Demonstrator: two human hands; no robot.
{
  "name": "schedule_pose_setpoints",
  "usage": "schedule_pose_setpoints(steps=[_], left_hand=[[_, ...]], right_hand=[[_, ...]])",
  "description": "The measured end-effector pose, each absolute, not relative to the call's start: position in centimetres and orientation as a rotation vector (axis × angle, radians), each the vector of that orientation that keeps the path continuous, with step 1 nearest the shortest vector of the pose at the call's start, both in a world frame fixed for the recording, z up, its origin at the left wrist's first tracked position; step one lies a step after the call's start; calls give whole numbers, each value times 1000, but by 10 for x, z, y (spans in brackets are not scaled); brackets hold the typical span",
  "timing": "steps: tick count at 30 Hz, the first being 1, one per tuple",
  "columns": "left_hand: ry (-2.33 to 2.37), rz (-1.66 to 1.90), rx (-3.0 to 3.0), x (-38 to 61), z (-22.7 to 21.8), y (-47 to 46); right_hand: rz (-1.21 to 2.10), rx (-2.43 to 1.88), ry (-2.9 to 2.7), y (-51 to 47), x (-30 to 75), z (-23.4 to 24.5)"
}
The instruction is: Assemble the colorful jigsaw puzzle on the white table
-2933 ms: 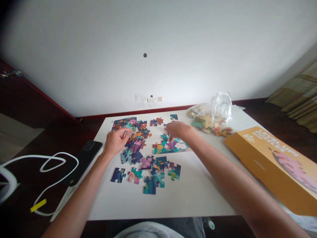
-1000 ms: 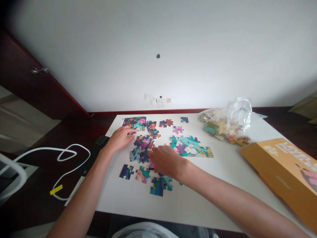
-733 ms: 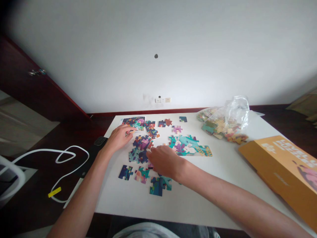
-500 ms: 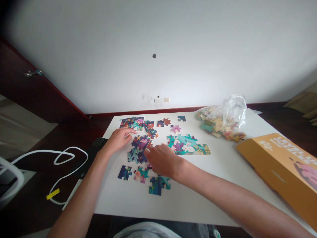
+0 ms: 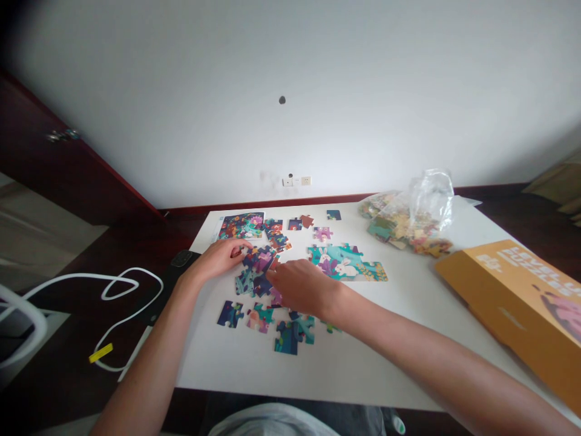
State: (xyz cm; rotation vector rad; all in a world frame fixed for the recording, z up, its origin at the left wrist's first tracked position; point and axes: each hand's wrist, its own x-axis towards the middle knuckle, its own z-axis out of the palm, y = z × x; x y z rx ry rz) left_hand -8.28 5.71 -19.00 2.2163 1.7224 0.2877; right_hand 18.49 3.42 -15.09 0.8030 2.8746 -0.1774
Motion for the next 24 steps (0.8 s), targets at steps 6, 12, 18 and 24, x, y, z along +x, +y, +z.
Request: schedule_pose_setpoints(steps=[6, 12, 18, 24], left_hand=[[1750, 281, 2186, -82, -189, 56], [1747, 281, 2190, -83, -190, 55], [1762, 302, 2201, -82, -192, 57], [1767, 282, 2200, -82, -191, 57]], right_hand=[[-145, 752, 2892, 26, 179, -147], [-242, 683, 2939, 2, 165, -165], [-355, 531, 2952, -2, 163, -167], [-389, 363, 2984, 3, 162, -172]])
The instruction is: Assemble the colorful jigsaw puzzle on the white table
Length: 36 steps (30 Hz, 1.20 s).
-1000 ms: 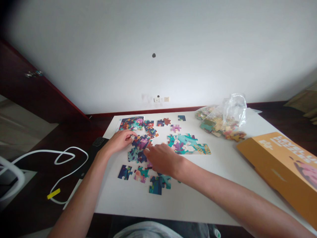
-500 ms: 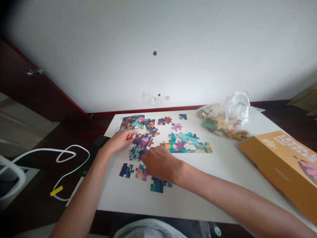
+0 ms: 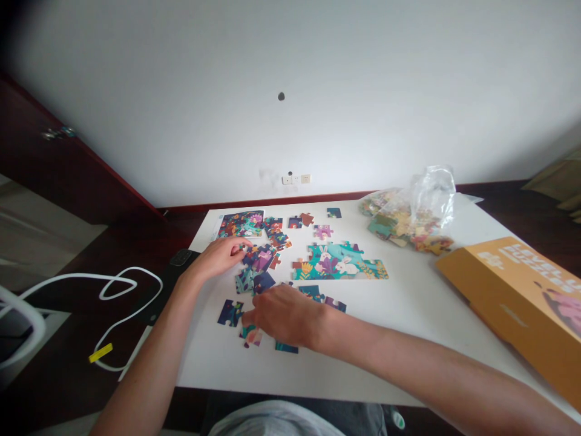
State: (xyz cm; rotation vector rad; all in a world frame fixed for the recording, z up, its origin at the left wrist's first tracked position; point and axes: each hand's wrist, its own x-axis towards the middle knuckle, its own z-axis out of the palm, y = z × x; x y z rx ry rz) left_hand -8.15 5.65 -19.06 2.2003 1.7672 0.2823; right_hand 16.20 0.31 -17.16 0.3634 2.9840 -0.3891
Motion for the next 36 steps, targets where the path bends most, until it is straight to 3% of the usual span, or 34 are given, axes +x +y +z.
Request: schedule_pose_setpoints(steps=[6, 16, 24, 36], left_hand=[[1777, 324, 2215, -80, -188, 57], [1525, 473, 2243, -52, -188, 50], [1295, 410, 2382, -8, -199, 38], [1599, 564, 2263, -45, -192, 49]], right_hand=[[-317, 478, 3046, 22, 169, -168], [-156, 1181, 2618, 99, 221, -142], [-191, 1360, 2423, 112, 230, -147], [-289, 1273, 2284, 112, 220, -148]])
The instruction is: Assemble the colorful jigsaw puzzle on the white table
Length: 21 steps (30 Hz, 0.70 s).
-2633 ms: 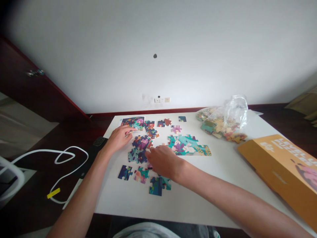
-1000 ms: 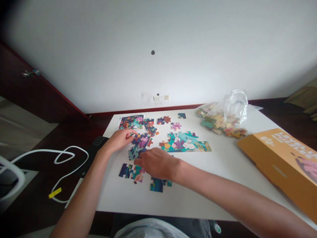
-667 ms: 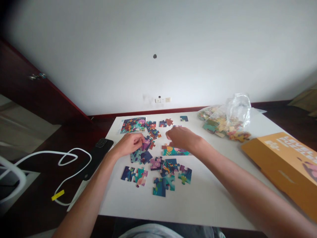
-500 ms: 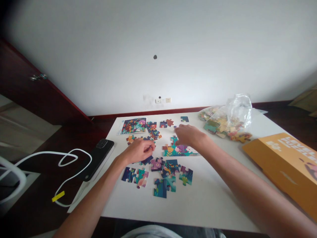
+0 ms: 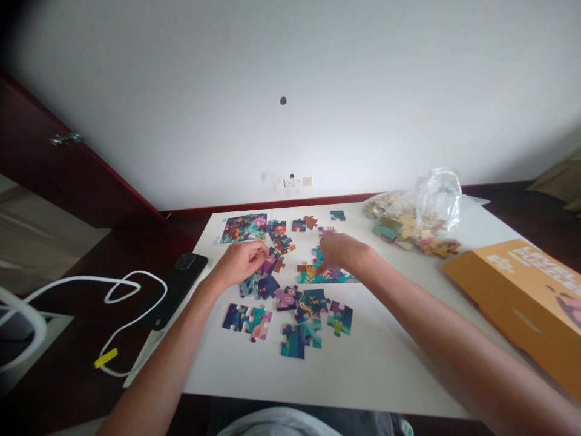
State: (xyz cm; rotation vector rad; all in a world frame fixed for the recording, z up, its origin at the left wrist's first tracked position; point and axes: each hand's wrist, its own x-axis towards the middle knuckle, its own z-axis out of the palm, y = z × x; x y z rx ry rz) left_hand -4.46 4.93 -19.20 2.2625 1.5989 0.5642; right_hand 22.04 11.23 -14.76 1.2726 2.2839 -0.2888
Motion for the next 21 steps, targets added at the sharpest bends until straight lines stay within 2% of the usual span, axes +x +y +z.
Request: schedule_pose_setpoints(steps=[5, 21], left_hand=[[1794, 738, 2151, -74, -187, 57], [1762, 500, 2222, -71, -194, 57]], right_hand=[[-280, 1289, 2284, 110, 220, -138], [-222, 1359, 2281, 120, 241, -133]])
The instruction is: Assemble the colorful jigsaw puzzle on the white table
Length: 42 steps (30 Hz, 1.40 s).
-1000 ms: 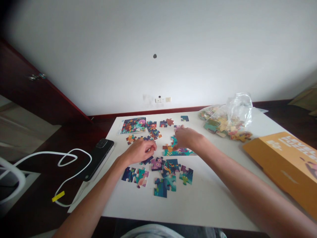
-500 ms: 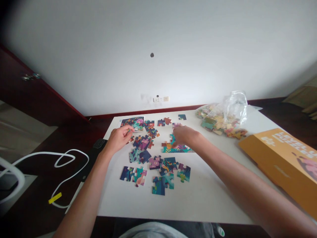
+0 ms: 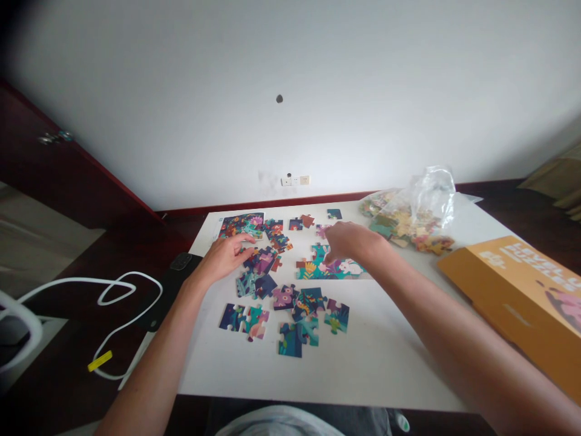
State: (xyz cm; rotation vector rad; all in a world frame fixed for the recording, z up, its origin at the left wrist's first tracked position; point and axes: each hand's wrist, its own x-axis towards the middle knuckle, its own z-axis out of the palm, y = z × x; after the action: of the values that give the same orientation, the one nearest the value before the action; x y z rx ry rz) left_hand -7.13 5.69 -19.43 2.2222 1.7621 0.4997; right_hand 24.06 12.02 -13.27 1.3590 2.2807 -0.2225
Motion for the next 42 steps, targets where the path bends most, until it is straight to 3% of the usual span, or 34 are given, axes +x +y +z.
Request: schedule_pose_setpoints(steps=[20, 25, 30, 42], left_hand=[[1481, 399, 2405, -60, -204, 56], [1512, 381, 2383, -61, -199, 55], [1448, 379, 2409, -58, -196, 55], [1339, 810, 1967, -55, -194, 56]], right_hand=[[-114, 1420, 2278, 106, 228, -131], [-346, 1034, 2760, 70, 206, -125], [-414, 820, 2747, 44, 189, -135], [-471, 1024, 2657, 81, 219, -119]])
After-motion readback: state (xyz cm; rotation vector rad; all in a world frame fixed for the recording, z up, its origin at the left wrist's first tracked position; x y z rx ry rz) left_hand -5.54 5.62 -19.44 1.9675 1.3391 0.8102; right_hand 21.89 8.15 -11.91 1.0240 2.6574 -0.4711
